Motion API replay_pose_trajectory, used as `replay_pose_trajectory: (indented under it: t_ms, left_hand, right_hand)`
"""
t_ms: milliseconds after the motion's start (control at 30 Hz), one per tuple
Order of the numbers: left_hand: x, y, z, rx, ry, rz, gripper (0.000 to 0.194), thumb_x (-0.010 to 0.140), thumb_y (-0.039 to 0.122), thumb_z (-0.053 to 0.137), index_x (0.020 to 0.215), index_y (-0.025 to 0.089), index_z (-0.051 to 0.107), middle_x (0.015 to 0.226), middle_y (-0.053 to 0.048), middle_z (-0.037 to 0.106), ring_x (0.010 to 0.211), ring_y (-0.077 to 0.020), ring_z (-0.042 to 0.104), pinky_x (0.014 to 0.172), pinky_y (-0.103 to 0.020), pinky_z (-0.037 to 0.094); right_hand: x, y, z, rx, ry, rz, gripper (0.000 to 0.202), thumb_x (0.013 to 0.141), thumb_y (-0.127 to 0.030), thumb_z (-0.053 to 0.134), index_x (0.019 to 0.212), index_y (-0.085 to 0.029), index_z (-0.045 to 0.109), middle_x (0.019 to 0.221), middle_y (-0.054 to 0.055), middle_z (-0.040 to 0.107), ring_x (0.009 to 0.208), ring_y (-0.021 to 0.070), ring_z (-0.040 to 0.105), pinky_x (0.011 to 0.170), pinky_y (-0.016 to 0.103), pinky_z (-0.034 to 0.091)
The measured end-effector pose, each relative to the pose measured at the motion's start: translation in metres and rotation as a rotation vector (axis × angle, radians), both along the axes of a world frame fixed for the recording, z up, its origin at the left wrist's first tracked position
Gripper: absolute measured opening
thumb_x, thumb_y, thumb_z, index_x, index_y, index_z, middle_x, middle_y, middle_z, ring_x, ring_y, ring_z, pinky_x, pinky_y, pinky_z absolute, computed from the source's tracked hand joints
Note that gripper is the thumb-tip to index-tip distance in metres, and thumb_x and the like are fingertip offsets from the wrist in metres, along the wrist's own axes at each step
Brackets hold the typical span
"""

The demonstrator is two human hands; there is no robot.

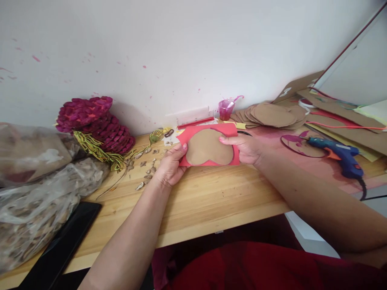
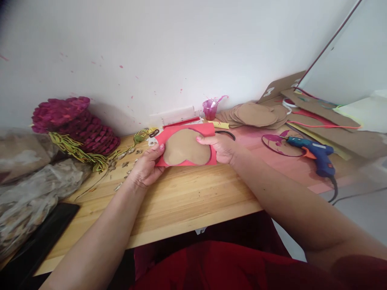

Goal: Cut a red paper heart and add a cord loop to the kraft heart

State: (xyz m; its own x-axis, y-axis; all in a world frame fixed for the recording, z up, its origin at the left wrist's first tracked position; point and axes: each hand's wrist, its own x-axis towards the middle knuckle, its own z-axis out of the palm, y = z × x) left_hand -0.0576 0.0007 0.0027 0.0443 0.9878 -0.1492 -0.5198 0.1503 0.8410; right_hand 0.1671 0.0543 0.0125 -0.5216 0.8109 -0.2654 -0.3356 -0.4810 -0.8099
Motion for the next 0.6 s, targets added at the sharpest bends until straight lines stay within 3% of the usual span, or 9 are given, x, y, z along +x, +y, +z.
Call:
replay_pose_trajectory:
  t_ms: [600]
  left_hand:
    - [0.0021,-0.0003,0.0012,-0.014,0.051,0.03,0.03,0.086,0.013,0.065,0.115,0.013,0.07,0.108,-0.012,0.076,0.099,-0.0229,0.073,0.09,-0.035,0.059]
  right_hand:
    - [-0.0023,-0.001,0.0026,-0.039,0.055,0.04,0.035,0.088,-0.01,0.061,0.123,-0.016,0.063,0.111,0.013,0.075,0.109,0.0272,0.069,0.104,0.054,0.05]
